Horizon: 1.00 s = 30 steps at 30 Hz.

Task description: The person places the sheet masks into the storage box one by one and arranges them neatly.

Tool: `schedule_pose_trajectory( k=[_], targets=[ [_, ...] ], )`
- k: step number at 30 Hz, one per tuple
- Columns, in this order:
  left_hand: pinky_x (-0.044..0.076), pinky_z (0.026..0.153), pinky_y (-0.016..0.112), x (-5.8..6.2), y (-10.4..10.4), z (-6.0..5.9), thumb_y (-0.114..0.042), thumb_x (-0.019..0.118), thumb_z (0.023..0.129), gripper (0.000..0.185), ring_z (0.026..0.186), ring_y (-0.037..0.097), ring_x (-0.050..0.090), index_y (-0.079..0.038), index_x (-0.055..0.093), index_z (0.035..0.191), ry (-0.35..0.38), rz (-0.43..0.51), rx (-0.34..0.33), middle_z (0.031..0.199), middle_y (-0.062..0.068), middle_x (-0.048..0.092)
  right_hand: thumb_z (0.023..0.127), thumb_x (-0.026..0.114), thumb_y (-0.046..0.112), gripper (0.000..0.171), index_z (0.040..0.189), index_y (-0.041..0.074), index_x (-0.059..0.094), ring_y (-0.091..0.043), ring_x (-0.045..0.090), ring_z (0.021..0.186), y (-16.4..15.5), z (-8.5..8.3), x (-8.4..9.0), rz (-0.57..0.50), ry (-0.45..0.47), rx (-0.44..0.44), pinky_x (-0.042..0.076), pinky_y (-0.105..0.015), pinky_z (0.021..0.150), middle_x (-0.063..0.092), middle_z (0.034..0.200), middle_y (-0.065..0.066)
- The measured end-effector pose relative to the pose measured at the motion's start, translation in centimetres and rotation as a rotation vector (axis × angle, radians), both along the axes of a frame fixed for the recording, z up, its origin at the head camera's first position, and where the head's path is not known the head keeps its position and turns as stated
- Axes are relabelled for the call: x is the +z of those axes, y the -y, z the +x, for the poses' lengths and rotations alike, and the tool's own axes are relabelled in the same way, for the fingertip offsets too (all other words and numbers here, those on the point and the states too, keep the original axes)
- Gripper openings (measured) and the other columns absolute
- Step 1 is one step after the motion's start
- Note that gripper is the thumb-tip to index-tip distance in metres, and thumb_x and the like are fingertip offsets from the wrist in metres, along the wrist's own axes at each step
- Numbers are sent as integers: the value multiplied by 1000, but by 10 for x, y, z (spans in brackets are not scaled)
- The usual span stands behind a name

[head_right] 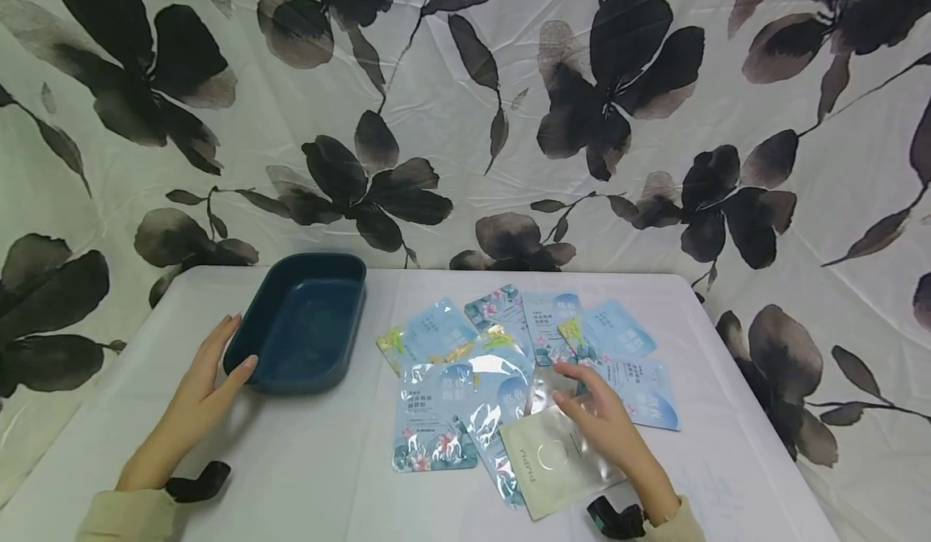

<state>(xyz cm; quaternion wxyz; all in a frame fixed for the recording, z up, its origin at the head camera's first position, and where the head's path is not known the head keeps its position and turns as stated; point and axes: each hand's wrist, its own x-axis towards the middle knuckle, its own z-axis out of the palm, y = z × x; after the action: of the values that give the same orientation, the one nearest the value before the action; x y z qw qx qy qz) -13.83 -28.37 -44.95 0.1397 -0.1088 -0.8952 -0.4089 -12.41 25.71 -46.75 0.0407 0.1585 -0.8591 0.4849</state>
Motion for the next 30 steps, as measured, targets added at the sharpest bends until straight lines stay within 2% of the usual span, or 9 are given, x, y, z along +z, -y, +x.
schedule_pose_trajectory(
  k=[3, 6, 8, 12, 16, 20, 23, 25, 30],
  targets=[
    [9, 109, 74, -9, 1, -3, -16, 59, 100, 74, 148, 46, 7, -5, 16, 159, 2, 52, -28, 163, 22, 8, 96, 66, 13, 40, 134, 6, 57, -12, 53, 123, -4, 4, -3, 18, 17, 37, 46, -33, 101, 60, 134, -9],
    [6, 110, 72, -19, 2, -5, -13, 61, 98, 78, 149, 43, 3, -5, 13, 159, -2, 79, -39, 164, 21, 4, 95, 68, 15, 37, 130, 8, 61, -9, 52, 124, -7, 9, -7, 15, 52, 96, 39, -18, 103, 61, 131, -6],
    [5, 111, 72, -24, 3, -5, -13, 62, 97, 82, 149, 43, 1, -7, 10, 160, -1, 88, -35, 164, 21, 0, 93, 71, 16, 37, 128, 10, 63, -6, 51, 125, -9, 12, -9, 24, 62, 134, 35, -14, 103, 62, 129, -5],
    [3, 111, 70, -34, 5, -6, -13, 63, 97, 86, 149, 40, -2, -10, 5, 160, -10, 97, -27, 164, 19, -3, 85, 79, 18, 43, 125, 12, 65, -7, 52, 122, -11, 14, -13, 72, 21, 176, 33, -10, 102, 64, 127, -3],
    [4, 116, 62, -41, 5, -8, -9, 64, 96, 85, 150, 36, 1, -9, 8, 160, -46, 123, -9, 164, 18, 3, 75, 87, 25, 54, 124, 14, 66, -10, 52, 120, -13, 15, -13, 131, -29, 188, 32, -12, 103, 63, 126, -4],
    [7, 120, 39, -46, 4, -8, -7, 65, 95, 84, 152, 28, 3, -13, 12, 160, -47, 175, 16, 165, 14, 8, 69, 90, 33, 60, 122, 18, 67, -12, 52, 114, -13, 17, -12, 222, -83, 178, 39, -28, 98, 61, 123, 1],
    [10, 115, 20, -49, 3, -8, -6, 64, 95, 84, 152, 20, 4, -17, 13, 161, -36, 196, 31, 166, 10, 9, 65, 91, 35, 61, 119, 20, 69, -11, 51, 109, -13, 17, -12, 259, -97, 155, 38, -40, 88, 60, 119, 5],
    [13, 109, 12, -50, 3, -8, -5, 63, 96, 82, 151, 15, 6, -16, 15, 160, -42, 195, 39, 166, 9, 11, 63, 92, 36, 61, 118, 21, 69, -11, 51, 107, -12, 18, -13, 274, -101, 138, 35, -42, 84, 60, 116, 8],
    [14, 108, 8, -50, 3, -8, 4, 59, 94, 75, 151, 16, 10, -8, 21, 159, -111, 196, 26, 164, 14, 16, 63, 92, 35, 58, 115, 21, 70, -11, 53, 104, -12, 16, -17, 287, -120, 125, 33, -43, 82, 61, 112, 8]
  ],
)
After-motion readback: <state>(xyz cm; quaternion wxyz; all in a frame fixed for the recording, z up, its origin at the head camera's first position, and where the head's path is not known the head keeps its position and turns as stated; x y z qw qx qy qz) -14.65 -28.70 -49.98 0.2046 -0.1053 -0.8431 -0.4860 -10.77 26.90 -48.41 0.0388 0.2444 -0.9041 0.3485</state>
